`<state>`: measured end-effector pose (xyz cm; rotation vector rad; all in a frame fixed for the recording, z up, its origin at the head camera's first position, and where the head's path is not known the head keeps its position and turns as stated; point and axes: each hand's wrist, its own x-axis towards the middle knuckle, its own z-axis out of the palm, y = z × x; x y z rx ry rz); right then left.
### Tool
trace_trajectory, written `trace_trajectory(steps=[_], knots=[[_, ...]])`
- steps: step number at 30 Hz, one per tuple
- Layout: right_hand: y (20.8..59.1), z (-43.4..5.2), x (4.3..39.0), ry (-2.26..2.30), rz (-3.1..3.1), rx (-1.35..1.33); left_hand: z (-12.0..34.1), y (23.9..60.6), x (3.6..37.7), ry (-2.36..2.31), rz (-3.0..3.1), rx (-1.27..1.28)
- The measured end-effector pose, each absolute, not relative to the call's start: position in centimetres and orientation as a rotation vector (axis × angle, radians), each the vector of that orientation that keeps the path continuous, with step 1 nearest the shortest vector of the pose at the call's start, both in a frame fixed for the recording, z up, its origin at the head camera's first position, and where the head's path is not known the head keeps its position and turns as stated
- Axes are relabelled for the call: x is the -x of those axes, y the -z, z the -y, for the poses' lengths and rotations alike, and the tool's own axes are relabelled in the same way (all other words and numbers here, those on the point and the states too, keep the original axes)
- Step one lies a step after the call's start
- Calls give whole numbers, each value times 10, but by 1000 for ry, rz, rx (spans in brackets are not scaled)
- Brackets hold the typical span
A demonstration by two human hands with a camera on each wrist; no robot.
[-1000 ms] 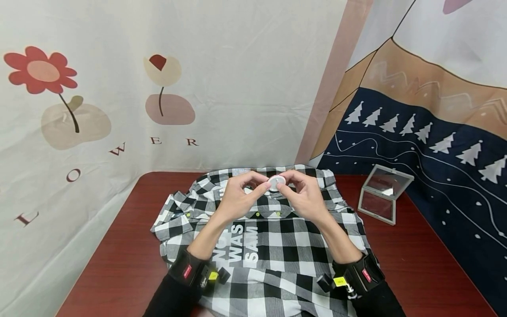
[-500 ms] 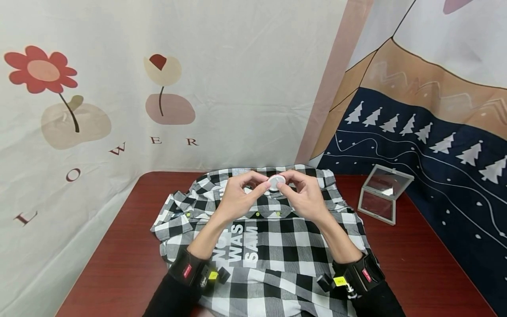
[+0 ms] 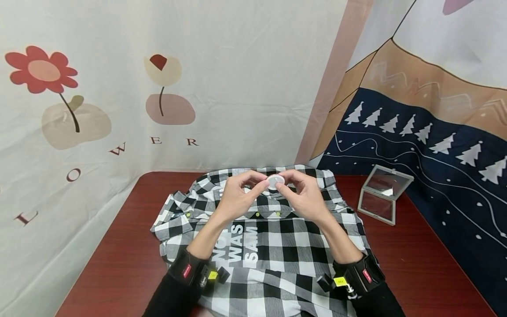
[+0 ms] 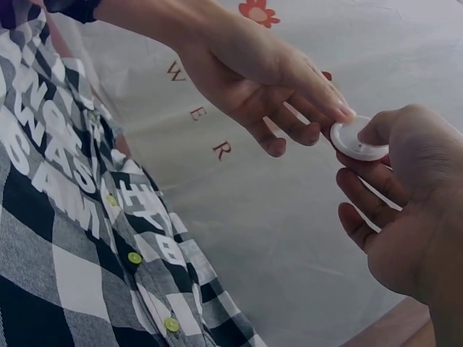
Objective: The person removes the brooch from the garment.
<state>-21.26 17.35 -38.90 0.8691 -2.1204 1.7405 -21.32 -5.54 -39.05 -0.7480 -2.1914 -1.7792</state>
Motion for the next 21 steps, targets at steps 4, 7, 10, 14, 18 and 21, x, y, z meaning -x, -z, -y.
trace_trajectory(steps=[4, 7, 10, 14, 18, 21], knots=[[388, -176, 213, -1773, 2153, -868, 57, 391, 215, 1722, 2157, 789], [385, -179, 214, -1801, 2203, -849, 58, 391, 218, 1635, 2102, 850], [383, -181, 213, -1820, 2268, -841, 59, 392, 220, 1520, 2035, 928], [381, -182, 213, -1862, 2332, -881, 58, 392, 225, 1338, 1952, 1031], [381, -182, 214, -1943, 2334, -925, 58, 392, 226, 1189, 1907, 1083], [382, -182, 216, -2016, 2302, -951, 58, 391, 226, 1150, 1903, 1095]])
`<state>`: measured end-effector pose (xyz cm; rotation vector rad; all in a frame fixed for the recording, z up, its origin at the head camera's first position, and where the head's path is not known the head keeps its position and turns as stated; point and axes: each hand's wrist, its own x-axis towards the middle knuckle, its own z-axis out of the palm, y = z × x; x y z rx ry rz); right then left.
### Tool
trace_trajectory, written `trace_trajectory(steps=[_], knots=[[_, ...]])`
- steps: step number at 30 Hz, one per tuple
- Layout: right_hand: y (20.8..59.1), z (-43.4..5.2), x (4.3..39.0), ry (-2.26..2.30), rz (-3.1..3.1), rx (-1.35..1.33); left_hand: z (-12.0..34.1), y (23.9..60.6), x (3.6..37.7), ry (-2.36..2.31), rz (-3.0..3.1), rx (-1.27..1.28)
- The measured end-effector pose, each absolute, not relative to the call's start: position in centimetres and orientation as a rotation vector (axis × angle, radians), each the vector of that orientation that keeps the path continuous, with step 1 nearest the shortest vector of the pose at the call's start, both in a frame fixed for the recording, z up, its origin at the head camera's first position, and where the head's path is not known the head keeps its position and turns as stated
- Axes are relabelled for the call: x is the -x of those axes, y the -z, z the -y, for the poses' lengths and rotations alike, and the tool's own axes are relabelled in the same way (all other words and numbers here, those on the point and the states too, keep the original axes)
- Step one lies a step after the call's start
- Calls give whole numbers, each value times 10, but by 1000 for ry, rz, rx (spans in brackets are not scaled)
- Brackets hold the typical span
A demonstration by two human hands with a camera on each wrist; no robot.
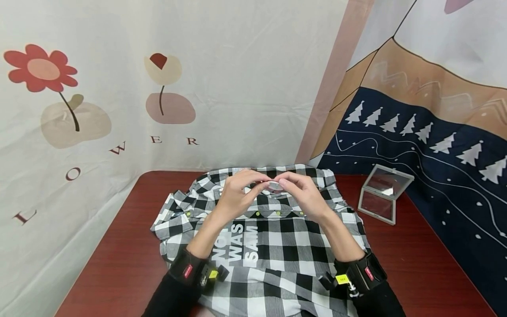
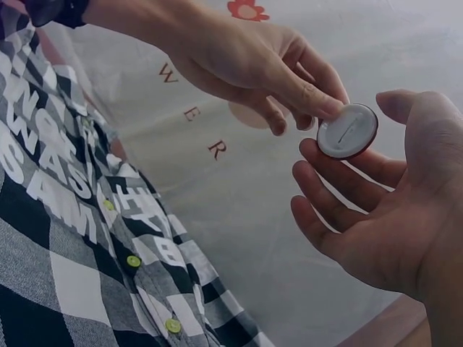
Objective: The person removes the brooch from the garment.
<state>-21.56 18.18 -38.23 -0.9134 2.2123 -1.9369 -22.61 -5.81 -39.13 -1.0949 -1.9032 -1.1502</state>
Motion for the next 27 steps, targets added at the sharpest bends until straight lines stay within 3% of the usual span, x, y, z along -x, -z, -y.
trace_trajectory(steps=[27], knots=[[383, -186, 219, 1967, -2186, 872, 58, 394, 222, 1136, 2027, 1071]])
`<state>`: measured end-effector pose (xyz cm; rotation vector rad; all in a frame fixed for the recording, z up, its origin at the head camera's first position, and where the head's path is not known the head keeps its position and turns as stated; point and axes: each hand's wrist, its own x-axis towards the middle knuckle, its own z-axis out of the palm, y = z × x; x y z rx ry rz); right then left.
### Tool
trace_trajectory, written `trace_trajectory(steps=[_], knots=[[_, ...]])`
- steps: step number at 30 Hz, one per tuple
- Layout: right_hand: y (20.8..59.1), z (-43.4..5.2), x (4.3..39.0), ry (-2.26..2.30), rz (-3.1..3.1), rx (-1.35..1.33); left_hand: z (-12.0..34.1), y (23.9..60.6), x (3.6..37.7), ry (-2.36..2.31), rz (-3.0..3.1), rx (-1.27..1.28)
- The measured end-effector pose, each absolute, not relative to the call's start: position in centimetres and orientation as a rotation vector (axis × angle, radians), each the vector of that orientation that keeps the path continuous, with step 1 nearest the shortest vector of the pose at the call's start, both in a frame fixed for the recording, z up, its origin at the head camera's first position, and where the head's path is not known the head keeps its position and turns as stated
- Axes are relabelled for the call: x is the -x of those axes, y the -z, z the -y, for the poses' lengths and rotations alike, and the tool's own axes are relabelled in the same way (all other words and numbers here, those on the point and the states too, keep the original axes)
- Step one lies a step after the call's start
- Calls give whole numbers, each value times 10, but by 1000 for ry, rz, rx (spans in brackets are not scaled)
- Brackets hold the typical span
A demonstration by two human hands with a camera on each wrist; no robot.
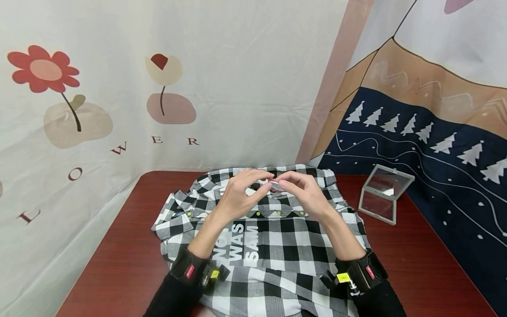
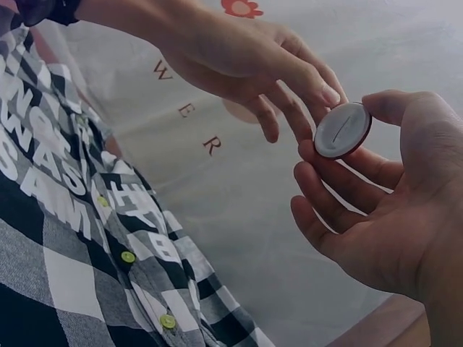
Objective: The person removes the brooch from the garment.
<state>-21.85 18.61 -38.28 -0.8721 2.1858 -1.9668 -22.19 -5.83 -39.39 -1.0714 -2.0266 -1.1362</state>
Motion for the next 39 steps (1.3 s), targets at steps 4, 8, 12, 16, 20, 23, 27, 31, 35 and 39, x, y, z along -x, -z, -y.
trace_trajectory(steps=[4, 8, 12, 16, 20, 23, 27, 31, 35, 39], knots=[[381, -188, 219, 1916, -2292, 867, 60, 392, 220, 1144, 2099, 1043], [379, -190, 219, 1887, -2375, 893, 61, 389, 218, 1126, 2186, 998], [378, -190, 218, 1848, -2443, 900, 63, 387, 217, 1100, 2266, 957], [379, -191, 217, 1737, -2591, 903, 67, 388, 216, 1058, 2327, 939], [385, -194, 215, 1586, -2790, 951, 73, 391, 214, 1002, 2398, 933], [391, -196, 214, 1487, -2901, 1000, 77, 394, 213, 943, 2458, 918], [397, -199, 211, 1375, -2999, 1059, 82, 400, 212, 867, 2515, 903], [404, -203, 209, 1319, -3031, 1081, 85, 409, 211, 795, 2575, 895], [411, -209, 204, 1242, -3055, 1046, 86, 417, 209, 761, 2679, 877], [418, -215, 200, 1163, -3064, 999, 85, 423, 207, 737, 2766, 862]])
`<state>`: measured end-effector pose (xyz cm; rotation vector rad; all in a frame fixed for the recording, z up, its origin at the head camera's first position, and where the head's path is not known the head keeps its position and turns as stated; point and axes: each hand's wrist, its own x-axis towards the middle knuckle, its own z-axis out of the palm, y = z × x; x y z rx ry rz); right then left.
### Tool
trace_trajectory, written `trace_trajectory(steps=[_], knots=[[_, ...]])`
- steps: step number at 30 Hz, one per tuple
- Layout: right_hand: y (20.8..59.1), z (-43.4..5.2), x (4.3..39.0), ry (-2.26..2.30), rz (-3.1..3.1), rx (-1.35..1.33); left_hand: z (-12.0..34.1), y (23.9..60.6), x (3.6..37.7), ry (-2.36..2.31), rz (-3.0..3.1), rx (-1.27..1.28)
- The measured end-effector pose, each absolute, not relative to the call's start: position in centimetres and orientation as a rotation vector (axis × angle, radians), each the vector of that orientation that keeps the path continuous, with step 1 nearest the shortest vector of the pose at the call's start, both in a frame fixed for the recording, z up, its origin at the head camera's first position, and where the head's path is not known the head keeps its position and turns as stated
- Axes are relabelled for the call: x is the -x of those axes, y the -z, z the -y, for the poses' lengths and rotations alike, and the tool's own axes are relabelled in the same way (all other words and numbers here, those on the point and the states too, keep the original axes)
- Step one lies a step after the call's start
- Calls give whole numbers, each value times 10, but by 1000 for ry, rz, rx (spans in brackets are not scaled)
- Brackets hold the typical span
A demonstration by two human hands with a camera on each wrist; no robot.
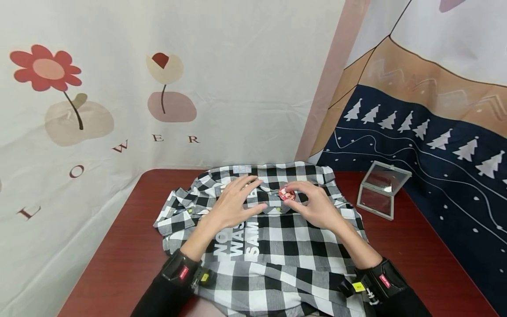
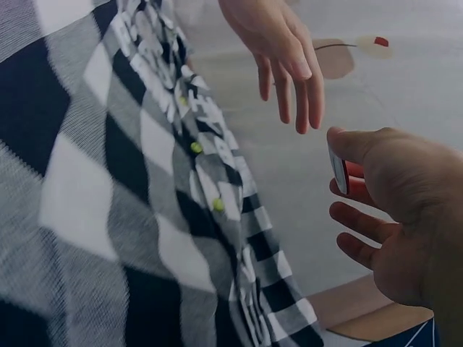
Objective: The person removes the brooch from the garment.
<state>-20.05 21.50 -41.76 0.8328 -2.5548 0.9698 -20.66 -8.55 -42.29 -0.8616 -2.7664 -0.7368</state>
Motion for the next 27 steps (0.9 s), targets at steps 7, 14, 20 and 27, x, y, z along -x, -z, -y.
trace_trajectory(steps=[7, 14, 20, 27], knots=[[431, -229, 196, -900, 2608, -807, 77, 432, 209, 699, 2795, 911], [442, -245, 192, -894, 2624, -756, 60, 435, 212, 672, 2804, 993], [448, -263, 188, -915, 2671, -680, 42, 438, 215, 683, 2801, 1064], [457, -287, 185, -908, 2676, -592, 18, 440, 218, 637, 2818, 1156]])
